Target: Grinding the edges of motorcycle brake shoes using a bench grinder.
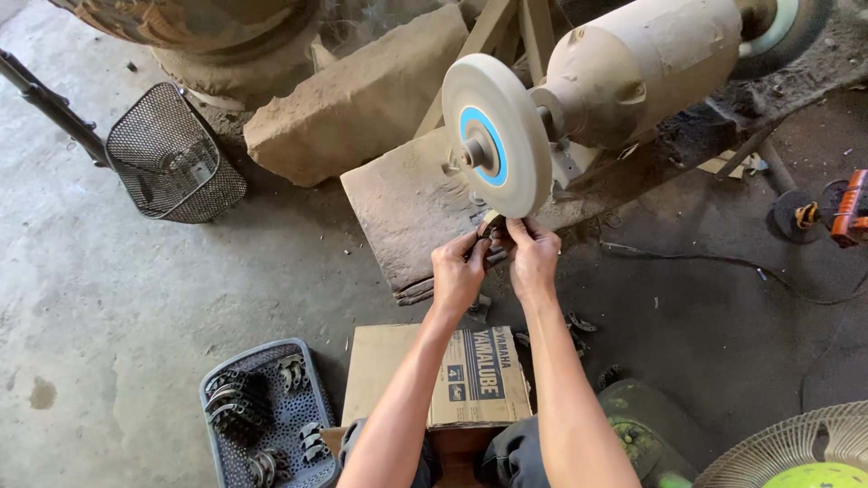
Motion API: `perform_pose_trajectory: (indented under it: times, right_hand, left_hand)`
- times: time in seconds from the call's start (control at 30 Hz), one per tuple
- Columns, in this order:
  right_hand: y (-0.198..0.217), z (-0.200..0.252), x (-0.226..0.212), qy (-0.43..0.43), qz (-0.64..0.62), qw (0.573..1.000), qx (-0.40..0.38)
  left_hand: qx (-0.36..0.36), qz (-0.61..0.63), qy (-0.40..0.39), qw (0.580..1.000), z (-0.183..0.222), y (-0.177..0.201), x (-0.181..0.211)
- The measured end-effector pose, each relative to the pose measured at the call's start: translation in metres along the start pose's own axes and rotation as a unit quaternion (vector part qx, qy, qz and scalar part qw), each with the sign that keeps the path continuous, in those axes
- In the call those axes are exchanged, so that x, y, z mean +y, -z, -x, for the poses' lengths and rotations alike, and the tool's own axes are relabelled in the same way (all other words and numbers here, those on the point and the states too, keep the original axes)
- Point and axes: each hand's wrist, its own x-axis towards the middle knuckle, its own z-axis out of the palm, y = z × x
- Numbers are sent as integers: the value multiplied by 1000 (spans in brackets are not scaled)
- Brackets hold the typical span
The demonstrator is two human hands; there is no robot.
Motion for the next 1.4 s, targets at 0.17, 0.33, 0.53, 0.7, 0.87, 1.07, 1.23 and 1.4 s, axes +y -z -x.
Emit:
perform_pose_trajectory:
  times: [0.17,0.33,0.53,0.7,0.87,1.07,1.23,1.4]
  right_hand:
    - [-7,4,1,-1,7,1000,-5]
    - [-2,0,4,0,3,1000,7]
    - [-11,2,16,-25,-35,999,-17]
    - [-6,6,27,-114,-16,991,-72]
    - [4,4,17,-76,-15,996,-50]
    - [1,4,7,-33,-38,999,-10]
    - [-5,1,17,-22,-29,999,-16]
    - [-6,1,22,-28,-9,999,-30]
  left_hand:
    - [-4,10,30,999,3,10,7]
    - [-11,12,46,999,-1,8,9]
    - [21,-23,-35,999,-1,25,-17]
    - [-18,-44,62,997,0,50,-13]
    - [-61,-7,104,993,-5,34,3]
    - [-63,-4,69,996,-9,17,-2]
    - [-33,8,60,998,-5,25,-2]
    - [-22,-2,61,998,-4,26,-10]
